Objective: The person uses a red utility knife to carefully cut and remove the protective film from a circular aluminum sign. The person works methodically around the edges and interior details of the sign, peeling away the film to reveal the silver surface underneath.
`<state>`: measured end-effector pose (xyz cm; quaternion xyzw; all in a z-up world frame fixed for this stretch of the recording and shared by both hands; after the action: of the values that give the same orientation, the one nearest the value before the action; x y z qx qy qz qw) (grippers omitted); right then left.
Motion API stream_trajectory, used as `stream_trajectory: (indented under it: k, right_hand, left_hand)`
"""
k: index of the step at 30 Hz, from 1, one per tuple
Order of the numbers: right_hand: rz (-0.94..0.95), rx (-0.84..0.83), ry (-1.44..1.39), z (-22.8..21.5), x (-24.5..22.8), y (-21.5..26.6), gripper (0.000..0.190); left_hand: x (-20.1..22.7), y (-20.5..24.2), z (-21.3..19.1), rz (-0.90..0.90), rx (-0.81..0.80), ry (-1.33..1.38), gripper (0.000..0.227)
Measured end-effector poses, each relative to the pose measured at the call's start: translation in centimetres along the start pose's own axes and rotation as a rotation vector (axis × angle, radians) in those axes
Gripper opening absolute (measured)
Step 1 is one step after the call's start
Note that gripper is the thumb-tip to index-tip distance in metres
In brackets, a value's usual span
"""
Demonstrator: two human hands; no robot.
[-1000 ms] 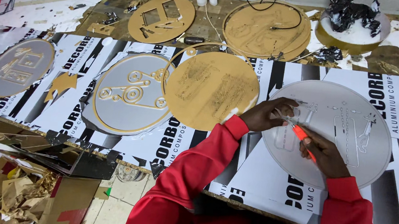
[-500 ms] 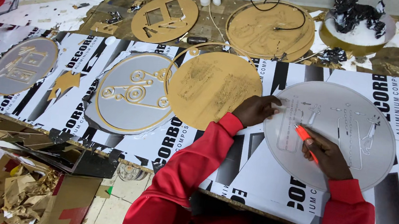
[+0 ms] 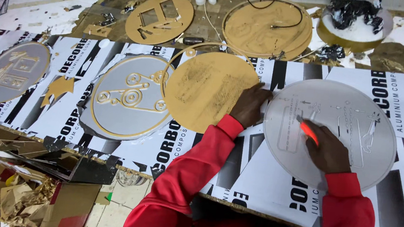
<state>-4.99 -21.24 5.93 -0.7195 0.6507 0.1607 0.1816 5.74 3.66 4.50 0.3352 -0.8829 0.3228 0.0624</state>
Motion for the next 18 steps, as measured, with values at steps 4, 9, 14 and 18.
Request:
stream_trajectory:
  k: [4,9,14,18]
  right_hand:
    - [-0.075,0.031,0.103,0.3,0.2,-0.5,0.065]
    - [0.016,-0.045,0.147,0.1,-0.4,-0.4,0.063]
    - [-0.016,-0.035,0.095,0.0,-0.8,-0.8,0.059]
    - [-0.046,0.026,-0.005,-1.9,-2.0,-0.1,0.057]
  left_hand:
    - [1.4,-0.7,-1.6,-0.051,-0.036,-0.193,0.037]
    - [2.8,-0.2,-3.6,-0.229,-0.131,-0.169,0.065]
    - [1.9,-0.6,-1.2,-0.114,-0.032,-0.154,0.03]
    - [4.3,-1.3,2.3,0.068,-0.084,-0.04,0.018]
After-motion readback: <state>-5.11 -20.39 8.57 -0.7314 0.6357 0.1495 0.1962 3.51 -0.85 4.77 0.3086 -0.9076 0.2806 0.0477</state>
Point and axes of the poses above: each hand's wrist, its own y-axis away from the middle knuckle, its own z-axis out of the palm, x = y × z, the point moved 5 cm from there along -y, towards the middle knuckle, and after that the axes turned 8 degrees about z, right-handed, at the moved point
